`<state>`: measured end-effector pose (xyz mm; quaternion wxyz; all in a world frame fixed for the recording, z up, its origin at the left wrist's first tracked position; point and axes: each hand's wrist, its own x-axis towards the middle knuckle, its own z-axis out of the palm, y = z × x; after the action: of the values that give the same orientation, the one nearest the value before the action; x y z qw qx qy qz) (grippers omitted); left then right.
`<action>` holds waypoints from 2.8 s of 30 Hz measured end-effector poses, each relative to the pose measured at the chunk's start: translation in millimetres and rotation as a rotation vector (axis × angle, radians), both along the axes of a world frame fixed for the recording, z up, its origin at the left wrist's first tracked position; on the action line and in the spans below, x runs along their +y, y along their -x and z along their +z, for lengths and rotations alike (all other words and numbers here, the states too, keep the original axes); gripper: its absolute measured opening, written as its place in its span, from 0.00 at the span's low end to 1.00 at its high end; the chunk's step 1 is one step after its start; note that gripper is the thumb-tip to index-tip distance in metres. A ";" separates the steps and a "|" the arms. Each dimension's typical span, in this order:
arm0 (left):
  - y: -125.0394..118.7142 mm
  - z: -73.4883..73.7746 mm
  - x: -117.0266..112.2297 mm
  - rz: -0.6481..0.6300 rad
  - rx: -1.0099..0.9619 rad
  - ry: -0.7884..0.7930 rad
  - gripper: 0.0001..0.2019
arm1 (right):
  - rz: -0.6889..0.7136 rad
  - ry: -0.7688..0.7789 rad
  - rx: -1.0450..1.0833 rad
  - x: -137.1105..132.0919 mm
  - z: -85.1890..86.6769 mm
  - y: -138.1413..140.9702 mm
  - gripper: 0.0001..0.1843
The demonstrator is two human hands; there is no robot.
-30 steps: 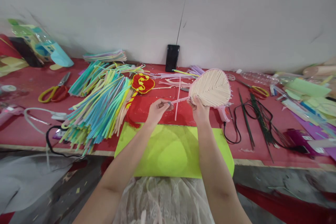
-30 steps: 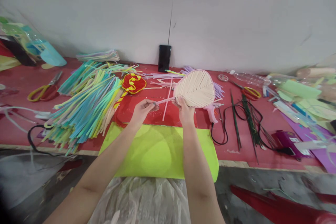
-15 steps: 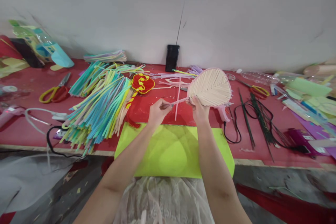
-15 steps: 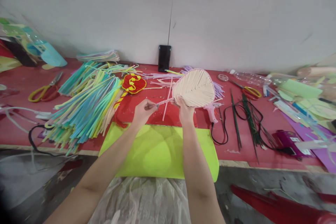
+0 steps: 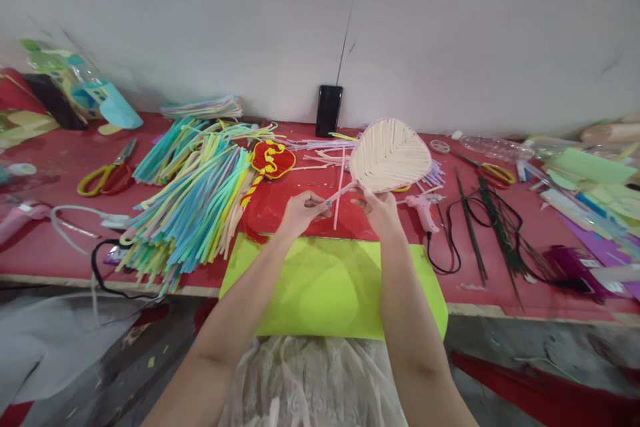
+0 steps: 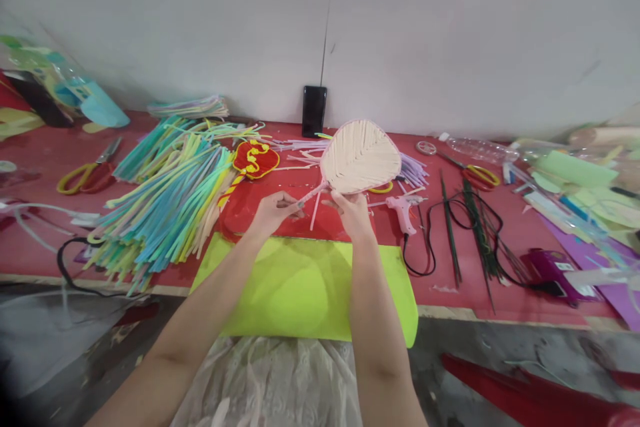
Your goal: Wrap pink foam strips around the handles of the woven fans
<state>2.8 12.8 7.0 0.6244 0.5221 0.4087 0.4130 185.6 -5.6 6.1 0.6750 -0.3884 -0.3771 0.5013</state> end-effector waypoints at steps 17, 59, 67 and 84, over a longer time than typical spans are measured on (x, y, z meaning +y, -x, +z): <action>-2.2 -13.3 -10.3 -0.440 -0.273 0.516 0.03 | 0.199 0.011 0.030 -8.2 0.7 5.7 0.26; -8.5 8.3 -19.9 -0.537 -0.074 0.265 0.16 | -0.224 0.008 -0.056 0.3 8.0 24.1 0.10; -12.2 6.4 -20.7 -0.437 0.005 0.119 0.12 | -0.301 -0.041 -0.169 -1.4 17.5 28.3 0.14; -8.1 14.1 -24.6 -0.591 -0.131 -0.005 0.16 | 0.134 0.073 0.079 -4.5 2.9 14.6 0.20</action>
<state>11.0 -11.9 21.1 0.7411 0.5923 0.1969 0.2473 171.0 -10.1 9.0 0.6396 -0.3665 -0.3567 0.5738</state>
